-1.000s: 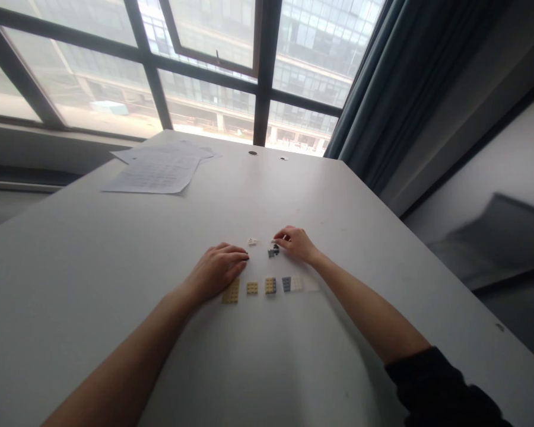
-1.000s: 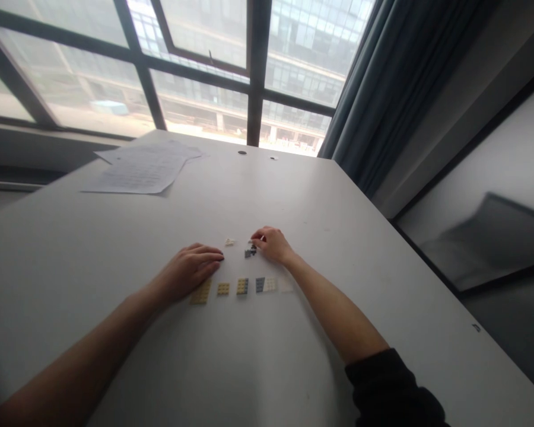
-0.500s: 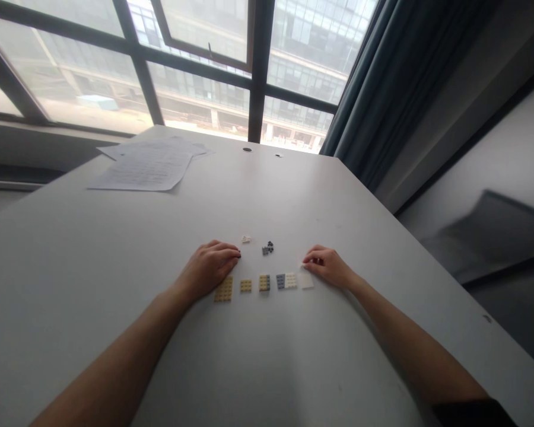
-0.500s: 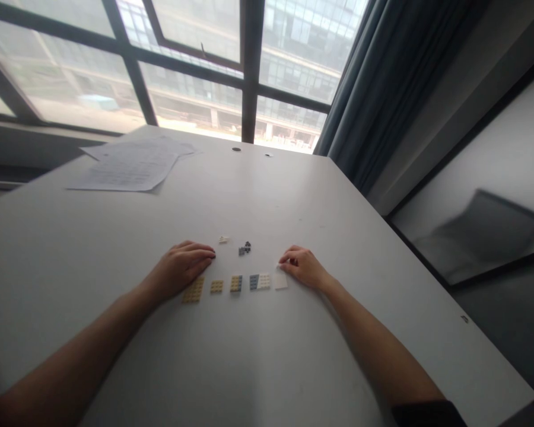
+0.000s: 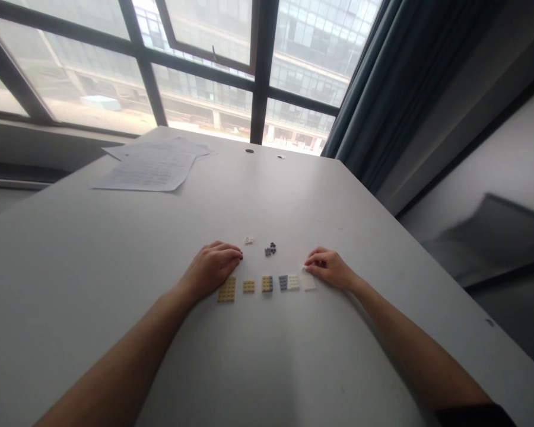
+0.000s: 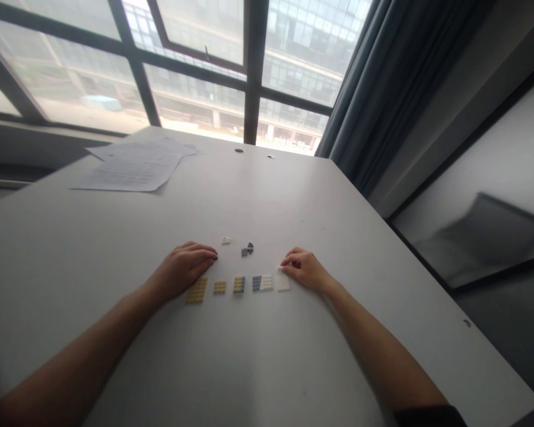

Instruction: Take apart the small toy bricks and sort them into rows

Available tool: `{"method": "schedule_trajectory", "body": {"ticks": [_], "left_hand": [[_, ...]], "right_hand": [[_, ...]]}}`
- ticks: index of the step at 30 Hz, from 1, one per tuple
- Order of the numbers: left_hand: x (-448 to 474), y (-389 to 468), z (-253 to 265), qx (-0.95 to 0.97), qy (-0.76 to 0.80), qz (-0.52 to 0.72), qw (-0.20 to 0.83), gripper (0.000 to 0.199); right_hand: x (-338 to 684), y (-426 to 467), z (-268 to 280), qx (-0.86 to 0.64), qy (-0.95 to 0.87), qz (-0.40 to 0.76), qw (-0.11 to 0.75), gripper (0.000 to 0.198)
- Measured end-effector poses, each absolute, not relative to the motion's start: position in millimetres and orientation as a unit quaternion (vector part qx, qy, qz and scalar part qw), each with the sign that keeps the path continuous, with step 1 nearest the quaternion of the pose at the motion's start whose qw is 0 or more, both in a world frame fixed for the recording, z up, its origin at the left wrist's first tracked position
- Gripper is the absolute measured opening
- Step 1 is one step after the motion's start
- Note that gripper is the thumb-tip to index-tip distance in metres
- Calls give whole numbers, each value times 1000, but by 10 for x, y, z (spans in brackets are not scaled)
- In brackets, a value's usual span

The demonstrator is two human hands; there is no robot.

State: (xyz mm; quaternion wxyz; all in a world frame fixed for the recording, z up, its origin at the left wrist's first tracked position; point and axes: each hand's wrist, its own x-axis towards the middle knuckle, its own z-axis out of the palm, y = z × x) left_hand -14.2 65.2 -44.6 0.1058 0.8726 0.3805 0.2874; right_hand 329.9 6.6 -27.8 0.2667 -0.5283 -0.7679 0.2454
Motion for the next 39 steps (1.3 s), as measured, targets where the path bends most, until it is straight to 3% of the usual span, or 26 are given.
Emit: {"method": "schedule_trajectory", "body": {"ticks": [7,14,21,30,39], "left_hand": [[-135,637,-407,866,394,284,121,26],[-128,598,-376,861,400,292,115,25],[-136,605,-429,863,391,302,109,22],[-128,593,-389,864,391,301,103,21],[-121,601,-400,860,402,295,112,24]], "right_hand": [[2940,451,-118,-528,-788,153,278,23],[2061,993,-146,-396,-902,97,140,43],[1769,1210,-90,-422,-896,93,103,18],[1665,1214,-43,-395,-906,125,83,28],[1994,1042,143,-426,-878,171,136,11]]}}
